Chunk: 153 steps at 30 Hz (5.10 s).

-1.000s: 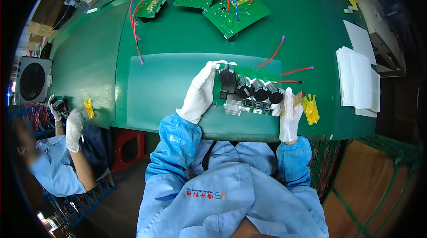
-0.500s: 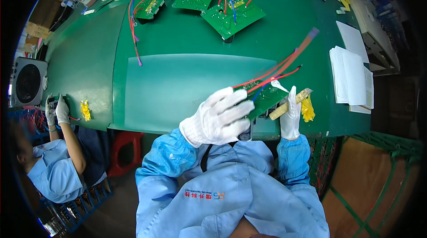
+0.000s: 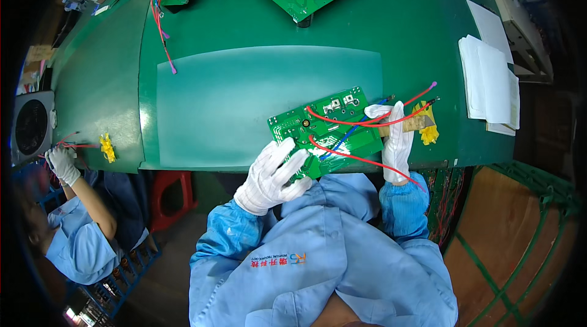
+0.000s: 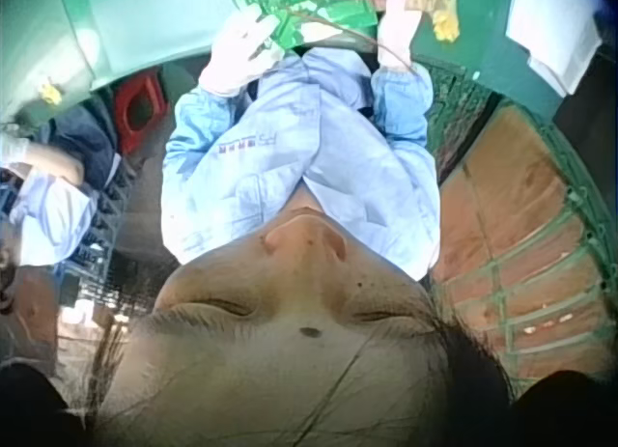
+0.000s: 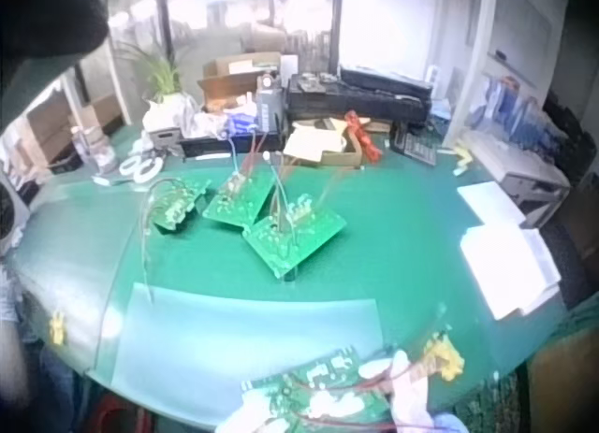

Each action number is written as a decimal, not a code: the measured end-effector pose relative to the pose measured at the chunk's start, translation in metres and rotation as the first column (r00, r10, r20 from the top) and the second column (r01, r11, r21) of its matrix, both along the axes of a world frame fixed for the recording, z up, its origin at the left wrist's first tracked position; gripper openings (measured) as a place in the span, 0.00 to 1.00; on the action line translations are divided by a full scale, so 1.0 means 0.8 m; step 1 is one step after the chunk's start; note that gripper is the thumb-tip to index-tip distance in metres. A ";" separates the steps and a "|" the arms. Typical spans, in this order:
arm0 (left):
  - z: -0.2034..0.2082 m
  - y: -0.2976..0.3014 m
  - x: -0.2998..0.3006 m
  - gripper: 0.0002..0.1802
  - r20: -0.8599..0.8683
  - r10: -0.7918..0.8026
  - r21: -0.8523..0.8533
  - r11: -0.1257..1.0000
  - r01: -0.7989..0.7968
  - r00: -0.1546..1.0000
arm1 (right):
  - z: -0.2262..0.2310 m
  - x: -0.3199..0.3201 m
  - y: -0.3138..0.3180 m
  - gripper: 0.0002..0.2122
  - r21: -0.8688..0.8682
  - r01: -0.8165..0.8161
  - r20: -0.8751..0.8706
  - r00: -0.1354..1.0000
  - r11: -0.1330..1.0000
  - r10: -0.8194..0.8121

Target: Assembling electronic components onto printed circuit boards using a small brush and manual dexterity.

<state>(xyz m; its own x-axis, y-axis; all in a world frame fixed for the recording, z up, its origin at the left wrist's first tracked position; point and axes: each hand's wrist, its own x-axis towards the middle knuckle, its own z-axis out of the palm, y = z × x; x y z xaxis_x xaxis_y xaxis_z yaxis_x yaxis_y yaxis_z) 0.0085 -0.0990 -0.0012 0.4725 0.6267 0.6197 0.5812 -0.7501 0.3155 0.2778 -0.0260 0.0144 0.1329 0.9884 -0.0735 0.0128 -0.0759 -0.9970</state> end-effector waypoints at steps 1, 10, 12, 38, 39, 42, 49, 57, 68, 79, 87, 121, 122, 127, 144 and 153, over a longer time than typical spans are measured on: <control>0.001 -0.001 0.000 0.23 0.033 0.011 -0.024 1.000 -0.010 0.999 | -0.005 0.004 -0.005 0.25 0.000 0.006 0.058 0.998 1.000 -0.006; 0.045 -0.011 0.002 0.39 -0.057 0.144 -0.256 0.954 -0.153 0.988 | 0.068 0.088 -0.041 0.13 -0.110 -0.362 0.793 0.529 0.926 0.301; 0.054 0.005 0.019 0.43 -0.089 0.205 -0.243 0.945 -0.221 0.975 | 0.078 0.085 -0.058 0.12 -0.236 -0.159 0.573 0.774 0.959 0.270; 0.059 0.065 0.090 0.18 -0.185 0.301 -0.210 0.918 -0.337 0.936 | 0.071 0.009 -0.055 0.19 0.192 -0.380 0.939 0.341 0.905 -0.056; 0.059 0.065 0.090 0.17 -0.180 0.302 -0.212 0.917 -0.337 0.936 | 0.074 0.008 -0.054 0.19 0.180 -0.374 0.940 0.338 0.910 -0.047; 0.061 0.066 0.091 0.18 -0.166 0.307 -0.225 0.914 -0.339 0.937 | 0.073 0.010 -0.054 0.19 0.172 -0.374 0.937 0.347 0.911 -0.034; 0.061 0.067 0.088 0.19 -0.124 0.311 -0.250 0.909 -0.333 0.942 | 0.067 0.020 -0.048 0.17 0.182 -0.480 0.914 0.403 0.858 0.032; 0.067 0.066 0.085 0.20 -0.091 0.281 -0.273 0.916 -0.296 0.955 | 0.064 0.021 -0.046 0.15 0.194 -0.435 0.924 0.382 0.879 -0.015; 0.067 0.067 0.082 0.21 -0.106 0.241 -0.288 0.921 -0.262 0.965 | 0.065 0.026 -0.050 0.16 0.195 -0.468 0.922 0.388 0.862 0.002; 0.059 0.066 0.084 0.22 -0.126 0.253 -0.261 0.924 -0.278 0.959 | 0.085 0.012 -0.051 0.21 0.111 -0.493 0.884 0.446 0.863 0.141; 0.063 0.065 0.080 0.22 -0.074 0.233 -0.283 0.927 -0.244 0.970 | 0.078 0.011 -0.033 0.29 0.048 -0.657 0.947 0.270 0.753 0.175; 0.070 0.062 0.079 0.24 -0.142 0.255 -0.302 0.909 -0.287 0.957 | 0.068 0.027 -0.054 0.22 0.233 -0.503 0.946 0.317 0.832 -0.074; 0.070 0.063 0.079 0.24 -0.149 0.254 -0.301 0.909 -0.289 0.956 | 0.068 0.027 -0.053 0.22 0.244 -0.480 0.947 0.306 0.843 -0.100; 0.059 0.068 0.083 0.21 -0.119 0.281 -0.262 0.916 -0.303 0.952 | 0.080 0.017 -0.064 0.19 0.197 -0.516 0.931 0.365 0.833 0.005; 0.057 0.070 0.087 0.20 -0.089 0.297 -0.258 0.915 -0.310 0.951 | 0.084 0.012 -0.058 0.17 0.214 -0.458 0.919 0.394 0.863 -0.018; 0.053 0.068 0.084 0.19 -0.067 0.292 -0.265 0.917 -0.300 0.954 | 0.085 0.000 -0.059 0.12 0.179 -0.392 0.888 0.460 0.903 0.023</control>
